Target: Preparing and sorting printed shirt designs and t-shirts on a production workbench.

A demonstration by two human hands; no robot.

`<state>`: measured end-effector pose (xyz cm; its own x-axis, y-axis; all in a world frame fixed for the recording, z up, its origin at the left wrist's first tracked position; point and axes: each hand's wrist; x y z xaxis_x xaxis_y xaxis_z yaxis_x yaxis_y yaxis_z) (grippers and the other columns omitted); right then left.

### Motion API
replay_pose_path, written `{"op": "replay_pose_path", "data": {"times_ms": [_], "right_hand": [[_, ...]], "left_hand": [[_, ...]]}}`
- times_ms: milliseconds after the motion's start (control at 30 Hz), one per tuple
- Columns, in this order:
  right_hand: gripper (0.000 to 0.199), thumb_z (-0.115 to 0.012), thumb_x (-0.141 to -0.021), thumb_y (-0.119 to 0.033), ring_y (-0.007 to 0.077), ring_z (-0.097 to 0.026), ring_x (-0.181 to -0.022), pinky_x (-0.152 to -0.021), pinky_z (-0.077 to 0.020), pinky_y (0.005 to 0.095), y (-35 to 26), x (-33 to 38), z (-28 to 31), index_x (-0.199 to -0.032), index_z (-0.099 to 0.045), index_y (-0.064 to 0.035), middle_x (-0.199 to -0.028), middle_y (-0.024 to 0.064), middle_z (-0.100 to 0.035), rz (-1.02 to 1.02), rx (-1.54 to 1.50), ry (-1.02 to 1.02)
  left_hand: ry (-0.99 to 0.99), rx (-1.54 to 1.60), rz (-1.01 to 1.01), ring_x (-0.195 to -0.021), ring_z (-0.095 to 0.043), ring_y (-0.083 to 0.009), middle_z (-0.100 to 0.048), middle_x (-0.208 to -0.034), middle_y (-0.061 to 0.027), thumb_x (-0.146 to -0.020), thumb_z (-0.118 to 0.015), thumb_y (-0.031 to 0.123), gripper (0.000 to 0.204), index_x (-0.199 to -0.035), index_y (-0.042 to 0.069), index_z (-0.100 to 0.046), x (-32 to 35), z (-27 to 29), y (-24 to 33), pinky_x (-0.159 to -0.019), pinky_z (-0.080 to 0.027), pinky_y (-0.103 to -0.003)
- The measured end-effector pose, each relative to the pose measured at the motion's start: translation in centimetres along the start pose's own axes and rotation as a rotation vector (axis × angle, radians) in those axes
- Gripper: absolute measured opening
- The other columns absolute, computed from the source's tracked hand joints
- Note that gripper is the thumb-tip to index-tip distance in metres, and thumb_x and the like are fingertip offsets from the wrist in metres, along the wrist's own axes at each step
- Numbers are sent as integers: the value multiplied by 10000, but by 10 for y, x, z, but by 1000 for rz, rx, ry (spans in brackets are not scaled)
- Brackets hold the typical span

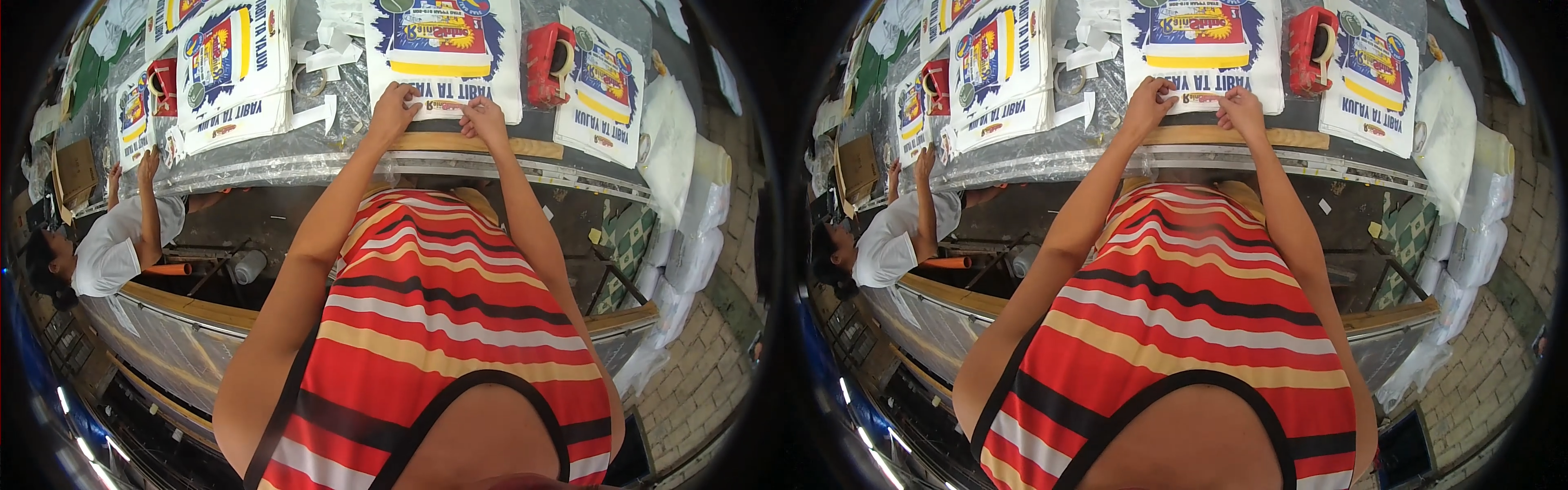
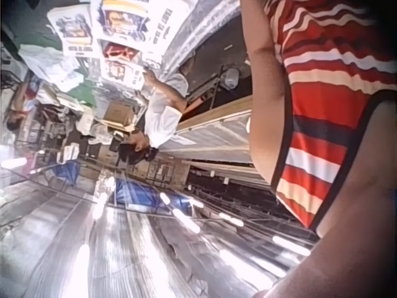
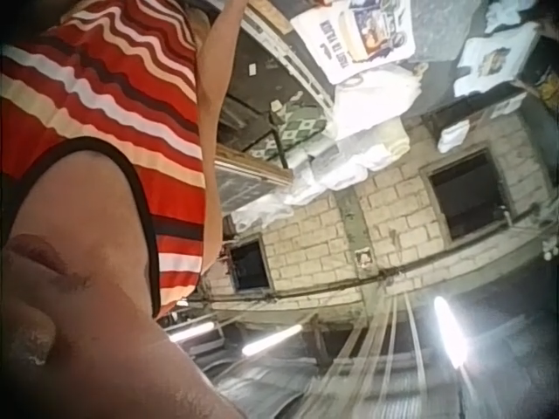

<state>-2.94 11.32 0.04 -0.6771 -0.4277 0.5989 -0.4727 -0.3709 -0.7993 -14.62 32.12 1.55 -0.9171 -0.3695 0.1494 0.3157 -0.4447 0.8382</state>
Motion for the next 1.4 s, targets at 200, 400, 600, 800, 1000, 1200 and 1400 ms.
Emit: {"op": "replay_pose_path", "data": {"times_ms": [200, 400, 600, 800, 1000, 1200, 1400], "right_hand": [[202, -704, -923, -138, 161, -628, -494, -420, -488, 268, -1, 0, 0, -995, -559, -18, -711, 108, -661, -7, -4, 2], [194, -703, -909, -108, 167, -626, -487, -414, -493, 277, -3, 1, 0, -982, -557, -4, -700, 112, -655, 19, 2, -2], [191, -694, -898, -87, 174, -629, -485, -397, -492, 291, 3, 2, 1, -987, -546, -6, -685, 125, -657, 45, 29, 8], [300, -715, -880, -61, 176, -630, -484, -398, -493, 295, -4, 7, -4, -1071, -486, -23, -685, 135, -660, 59, 21, 75], [289, -704, -890, -59, 175, -629, -484, -395, -487, 299, -6, 8, -3, -1065, -477, -28, -684, 126, -660, 58, 50, 65], [203, -673, -921, -77, 166, -628, -492, -394, -484, 296, -7, 12, -4, -1031, -510, -26, -686, 115, -652, 97, 154, 54], [152, -632, -947, -69, 139, -638, -557, -420, -493, 266, -1, 24, 35, -1081, -568, -40, -787, 90, -670, 265, -64, 72]], "left_hand": [[-31, 21, 12, -780, -622, -220, -587, -973, -104, -822, -768, 66, 241, -1052, 47, -699, -2, -1, -5, -760, -538, -347], [-57, 10, 32, -794, -611, -201, -574, -992, -99, -811, -760, 26, 241, -1045, 56, -711, -4, -2, -4, -779, -534, -330], [-81, -36, 35, -844, -640, -261, -569, -1030, -137, -818, -743, 30, 236, -1047, 45, -688, 1, -2, 7, -811, -538, -376], [-72, -20, 58, -861, -639, -286, -573, -1036, -137, -822, -723, 16, 234, -1049, 61, -688, 0, -6, 4, -813, -534, -399], [-60, -260, -198, -951, -611, -336, -598, -1062, -124, -784, -644, -52, 310, -1045, 107, -696, 5, -21, 15, -828, -514, -454], [-48, -573, -346, -1036, -587, -313, -591, -1145, -113, -824, -624, 27, 364, -1172, 124, -662, 26, -41, 37, -833, -500, -455], [-93, -744, -311, -1110, -573, -349, -576, -1210, -176, -848, -720, 379, 569, -1293, 52, -582, 35, -59, 56, -856, -504, -503]]}}
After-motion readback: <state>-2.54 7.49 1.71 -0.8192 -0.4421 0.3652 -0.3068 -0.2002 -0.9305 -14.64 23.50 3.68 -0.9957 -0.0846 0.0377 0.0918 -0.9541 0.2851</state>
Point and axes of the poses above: each hand's wrist, its own x-axis away from the middle knuckle, its own z-axis out of the back of the hand, y = z × x
